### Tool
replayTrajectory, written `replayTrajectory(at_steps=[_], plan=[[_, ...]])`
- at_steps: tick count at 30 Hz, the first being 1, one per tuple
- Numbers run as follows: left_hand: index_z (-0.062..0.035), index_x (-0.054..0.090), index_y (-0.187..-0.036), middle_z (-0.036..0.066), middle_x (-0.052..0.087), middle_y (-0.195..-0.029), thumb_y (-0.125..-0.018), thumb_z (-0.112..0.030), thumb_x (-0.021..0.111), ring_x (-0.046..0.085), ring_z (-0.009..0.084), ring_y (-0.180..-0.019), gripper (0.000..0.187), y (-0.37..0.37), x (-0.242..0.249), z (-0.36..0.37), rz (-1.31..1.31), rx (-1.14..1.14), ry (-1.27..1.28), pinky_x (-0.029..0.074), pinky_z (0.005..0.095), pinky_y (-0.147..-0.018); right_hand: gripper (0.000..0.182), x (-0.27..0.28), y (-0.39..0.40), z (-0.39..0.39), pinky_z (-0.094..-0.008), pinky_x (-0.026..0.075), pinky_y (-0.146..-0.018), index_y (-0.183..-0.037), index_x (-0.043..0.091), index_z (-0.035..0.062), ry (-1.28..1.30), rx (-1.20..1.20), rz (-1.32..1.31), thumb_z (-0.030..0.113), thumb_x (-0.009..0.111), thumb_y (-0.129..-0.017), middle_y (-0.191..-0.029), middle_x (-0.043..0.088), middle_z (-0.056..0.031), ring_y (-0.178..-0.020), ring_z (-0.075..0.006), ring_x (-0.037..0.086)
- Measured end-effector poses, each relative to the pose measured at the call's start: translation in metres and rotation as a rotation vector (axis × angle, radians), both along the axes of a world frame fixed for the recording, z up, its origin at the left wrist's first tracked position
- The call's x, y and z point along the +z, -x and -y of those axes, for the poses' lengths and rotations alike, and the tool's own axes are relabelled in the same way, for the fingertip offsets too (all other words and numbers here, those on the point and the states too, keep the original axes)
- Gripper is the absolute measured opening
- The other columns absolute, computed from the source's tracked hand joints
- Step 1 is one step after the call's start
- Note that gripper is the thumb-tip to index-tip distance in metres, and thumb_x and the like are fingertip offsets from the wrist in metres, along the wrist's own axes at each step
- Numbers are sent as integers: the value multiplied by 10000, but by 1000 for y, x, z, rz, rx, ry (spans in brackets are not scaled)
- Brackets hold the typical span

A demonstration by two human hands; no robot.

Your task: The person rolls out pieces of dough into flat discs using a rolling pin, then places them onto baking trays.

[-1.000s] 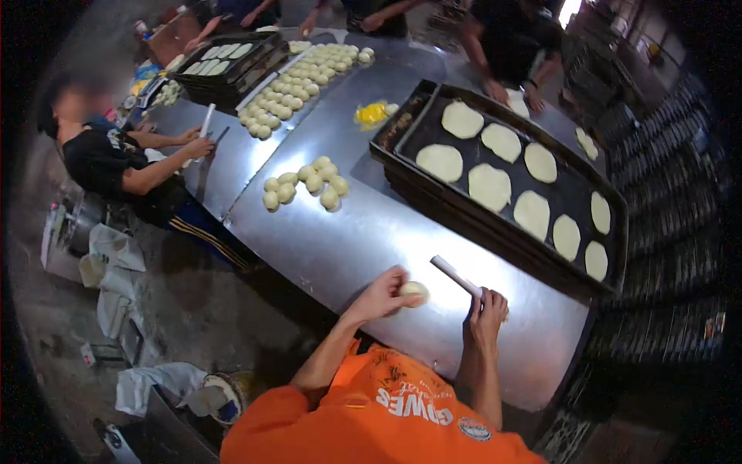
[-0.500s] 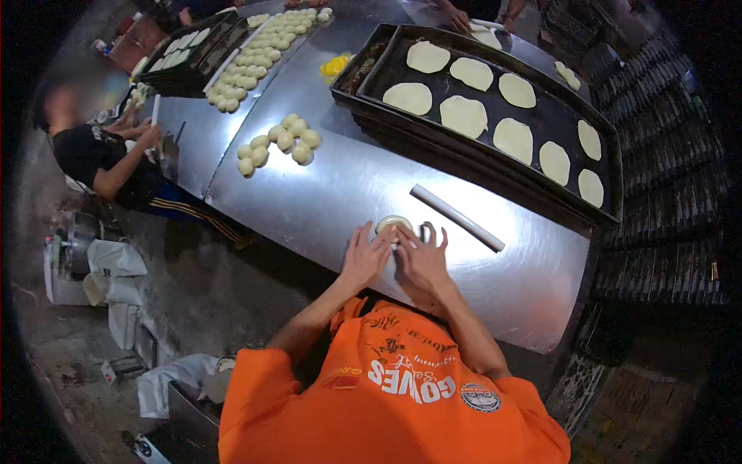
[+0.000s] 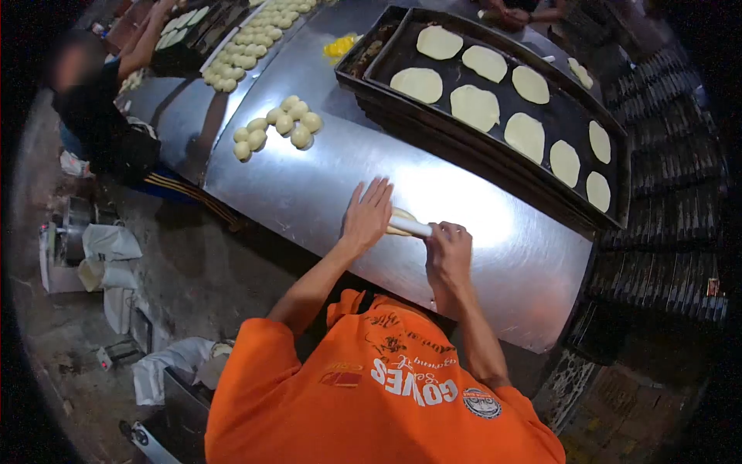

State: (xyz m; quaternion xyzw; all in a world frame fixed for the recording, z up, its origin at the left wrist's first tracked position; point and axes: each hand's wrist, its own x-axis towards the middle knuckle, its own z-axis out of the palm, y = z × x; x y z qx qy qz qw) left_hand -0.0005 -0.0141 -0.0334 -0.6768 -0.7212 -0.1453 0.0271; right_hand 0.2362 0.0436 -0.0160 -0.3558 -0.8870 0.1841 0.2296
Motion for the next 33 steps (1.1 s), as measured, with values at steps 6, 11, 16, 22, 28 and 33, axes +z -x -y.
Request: replayTrajectory(at_steps=[6, 11, 16, 22, 28, 33], plan=[[-9, 387, -1476, 146, 376, -1542, -1044, -232, 339, 308, 364, -1435, 488, -37, -4, 85, 303, 145, 39, 184, 556, -1179, 270, 8, -9, 50, -441, 369, -927, -1138, 646, 83, 99, -31, 25, 148, 665, -877, -1074, 581, -104, -1067, -299, 518], [-45, 389, -1489, 127, 376, -1546, -1041, -225, 330, 304, 365, -1437, 486, -10, -2, 50, 331, 133, 18, 174, 582, -1173, 273, 13, 18, 10, -443, 393, -893, -1141, 662, 56, 28, -20, 5, 198, 616, -912, -1052, 602, -109, -1010, -301, 545], [-36, 453, -1441, 144, 383, -1535, -990, -192, 432, 285, 355, -1445, 478, 26, 5, -49, 27, 159, -30, 166, 582, -1175, 318, 10, 74, -74, -416, 447, -787, -1205, 648, 83, -34, -119, 90, 249, 522, -964, -1044, 616, -101, -957, -270, 573], [92, 485, -1271, 319, 200, -1541, -985, -228, 450, 103, 427, -1484, 430, 59, 4, -132, 130, 274, -111, 56, 632, -1175, 232, -9, 101, -155, -489, 482, -718, -1045, 638, 71, 51, -50, 168, 231, 487, -972, -823, 623, -185, -807, -407, 617], [81, 491, -1147, 345, 259, -1478, -911, -196, 541, 167, 472, -1449, 367, 70, -3, -152, 120, 348, -200, 98, 607, -1187, 250, 6, 76, -115, -455, 473, -781, -1017, 654, 84, -60, 136, -16, 221, 711, -817, -978, 613, -109, -991, -330, 569], [68, 492, -1242, 303, 341, -1481, -935, -221, 519, 278, 442, -1417, 423, 48, 1, -111, 139, 279, -167, 135, 595, -1177, 248, 42, 63, -69, -452, 455, -783, -1025, 659, 74, -41, -25, 162, 213, 706, -825, -1005, 639, -140, -959, -338, 574]])
